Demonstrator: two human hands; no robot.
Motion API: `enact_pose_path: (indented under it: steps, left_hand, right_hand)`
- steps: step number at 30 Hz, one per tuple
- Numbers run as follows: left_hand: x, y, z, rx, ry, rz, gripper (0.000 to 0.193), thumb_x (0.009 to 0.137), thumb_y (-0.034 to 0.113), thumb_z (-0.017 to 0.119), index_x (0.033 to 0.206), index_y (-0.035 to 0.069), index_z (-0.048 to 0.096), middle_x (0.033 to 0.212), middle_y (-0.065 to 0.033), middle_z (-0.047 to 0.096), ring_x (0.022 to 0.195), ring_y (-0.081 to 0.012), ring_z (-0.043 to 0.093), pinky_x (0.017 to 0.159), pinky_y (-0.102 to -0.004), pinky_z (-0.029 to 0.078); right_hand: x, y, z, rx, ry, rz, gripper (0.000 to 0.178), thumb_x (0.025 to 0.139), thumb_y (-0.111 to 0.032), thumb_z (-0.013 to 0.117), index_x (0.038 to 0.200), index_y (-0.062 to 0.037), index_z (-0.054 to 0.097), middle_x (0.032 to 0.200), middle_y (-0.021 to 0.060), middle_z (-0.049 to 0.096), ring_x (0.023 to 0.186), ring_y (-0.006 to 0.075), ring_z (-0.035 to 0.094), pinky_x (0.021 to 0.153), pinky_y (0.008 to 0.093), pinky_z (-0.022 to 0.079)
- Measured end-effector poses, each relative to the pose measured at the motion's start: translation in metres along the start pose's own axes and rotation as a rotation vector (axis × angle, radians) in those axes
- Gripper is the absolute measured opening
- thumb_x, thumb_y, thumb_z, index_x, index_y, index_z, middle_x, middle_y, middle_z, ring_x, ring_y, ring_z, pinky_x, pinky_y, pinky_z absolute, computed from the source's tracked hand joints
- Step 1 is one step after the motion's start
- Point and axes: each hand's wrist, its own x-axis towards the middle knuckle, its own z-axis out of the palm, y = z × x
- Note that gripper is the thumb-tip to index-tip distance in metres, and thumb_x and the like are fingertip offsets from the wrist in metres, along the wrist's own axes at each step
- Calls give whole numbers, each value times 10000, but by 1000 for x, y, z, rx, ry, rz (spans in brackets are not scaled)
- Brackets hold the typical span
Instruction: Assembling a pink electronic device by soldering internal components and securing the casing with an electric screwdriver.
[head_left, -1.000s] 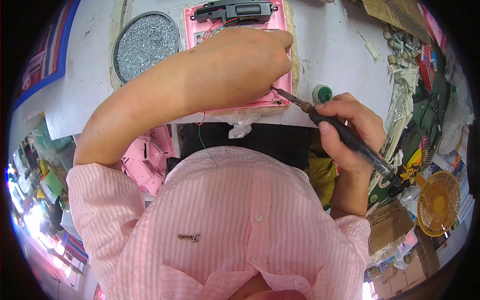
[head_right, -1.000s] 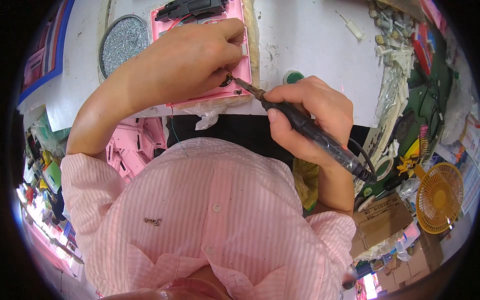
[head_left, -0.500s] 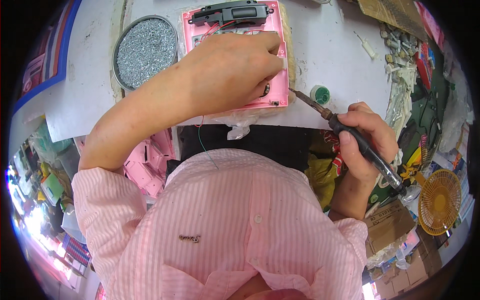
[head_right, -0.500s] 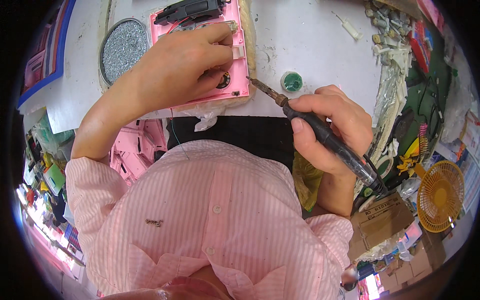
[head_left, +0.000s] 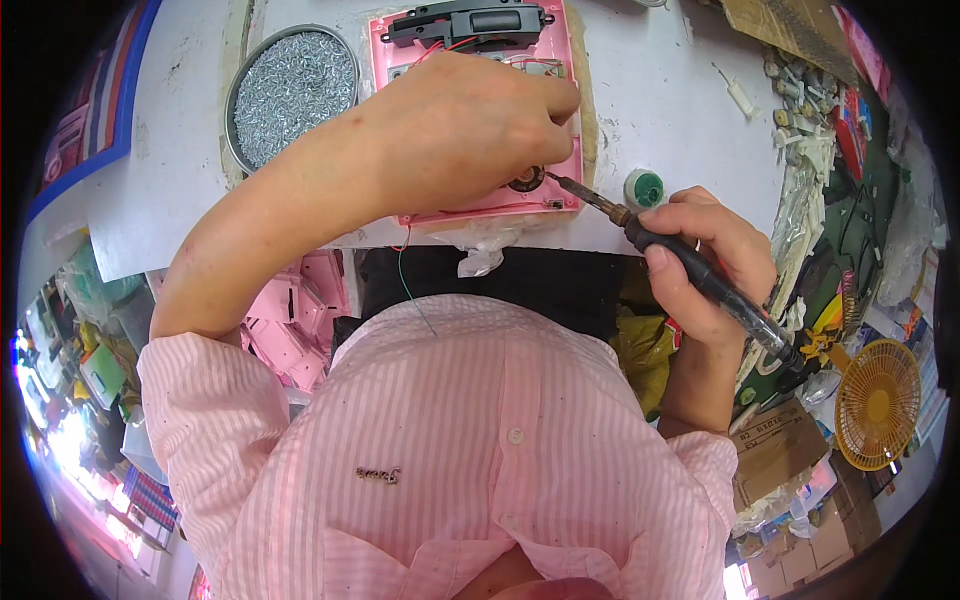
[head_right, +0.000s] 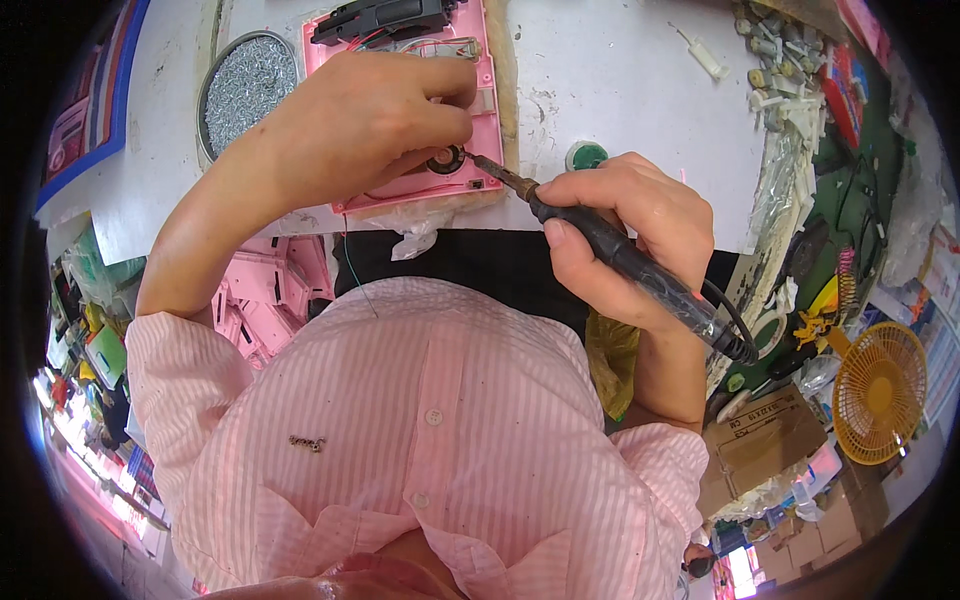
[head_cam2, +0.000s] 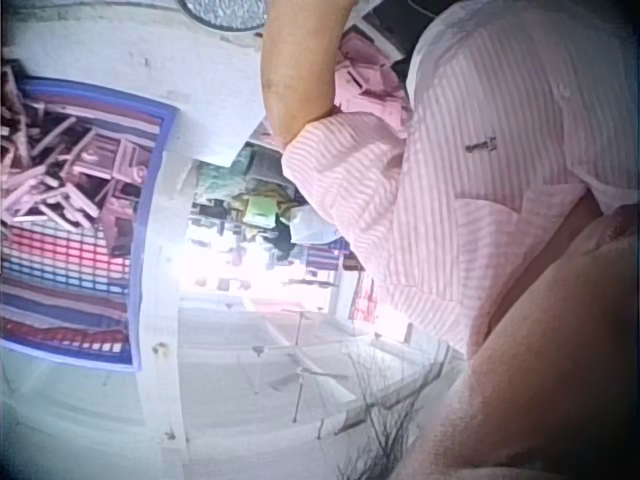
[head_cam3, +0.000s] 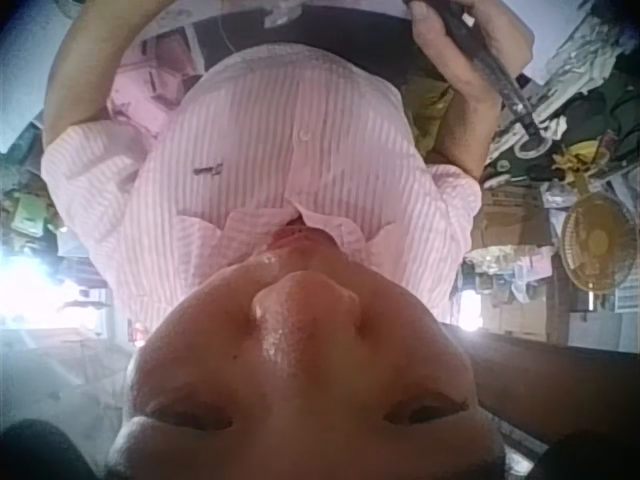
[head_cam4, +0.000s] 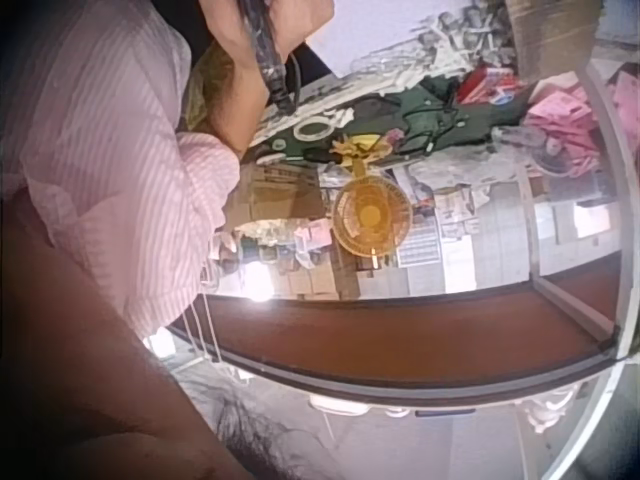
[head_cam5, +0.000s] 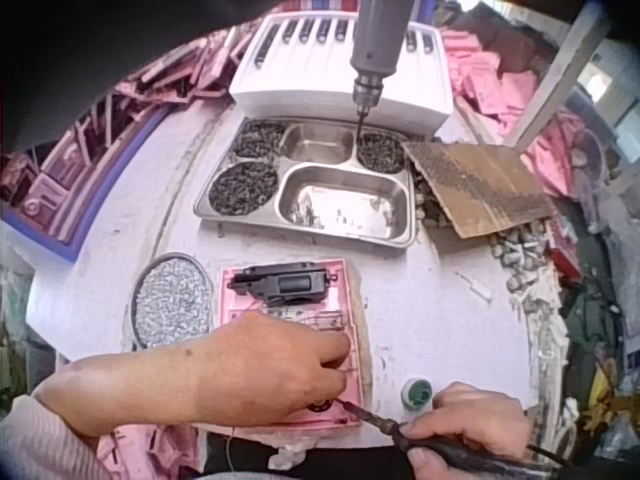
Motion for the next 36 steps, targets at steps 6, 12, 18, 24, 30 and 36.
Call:
enact_pose_path:
  steps: [6, 12, 18, 24, 30, 36]
  left_hand:
    - [4, 2, -4, 46, -22, 59, 99, 782, 130, 709, 829, 70, 646, 906, -29, 579, 807, -230, 656, 648, -359, 530]
    - [5, 5, -4, 80, -42, 58, 85, 775, 132, 693, 822, 73, 655, 900, -24, 579, 836, -219, 659, 661, -354, 536]
    - [10, 9, -6, 130, -93, 57, 81, 766, 148, 681, 791, 72, 670, 878, -17, 580, 834, -206, 656, 667, -353, 536]
    - [12, 8, -3, 133, -86, 75, 89, 761, 158, 676, 774, 69, 675, 863, -16, 582, 829, -200, 654, 667, -348, 535]
    - [10, 6, -3, 132, -76, 92, 96, 755, 157, 674, 779, 65, 684, 886, -14, 604, 838, -200, 659, 681, -348, 539]
    - [9, 4, -7, 149, -109, 105, 93, 757, 150, 667, 794, 66, 679, 896, -17, 607, 848, -202, 653, 670, -348, 533]
  right_hand:
    - [1, 1, 1, -5, -5, 1, 216, 714, -57, 765, 923, -13, 730, 683, 58, 638, 568, 158, 554, 537, 273, 410]
    - [3, 0, 1, -27, -31, -3, 212, 712, -51, 766, 919, -21, 730, 688, 57, 645, 573, 164, 565, 548, 280, 426]
    - [4, -2, 3, -46, -20, 19, 203, 722, -67, 767, 917, -24, 731, 695, 57, 652, 577, 163, 569, 553, 279, 434]
    - [-2, -1, -5, -10, -1, 55, 199, 738, -89, 766, 921, -15, 735, 730, 69, 668, 566, 142, 559, 535, 269, 420]
    - [-5, -2, -4, -8, 4, 72, 202, 742, -86, 762, 928, -12, 735, 749, 73, 676, 558, 132, 550, 527, 264, 409]
    - [-3, -8, -5, -34, -10, 44, 203, 749, -73, 756, 936, -3, 725, 736, 72, 665, 584, 131, 559, 548, 269, 418]
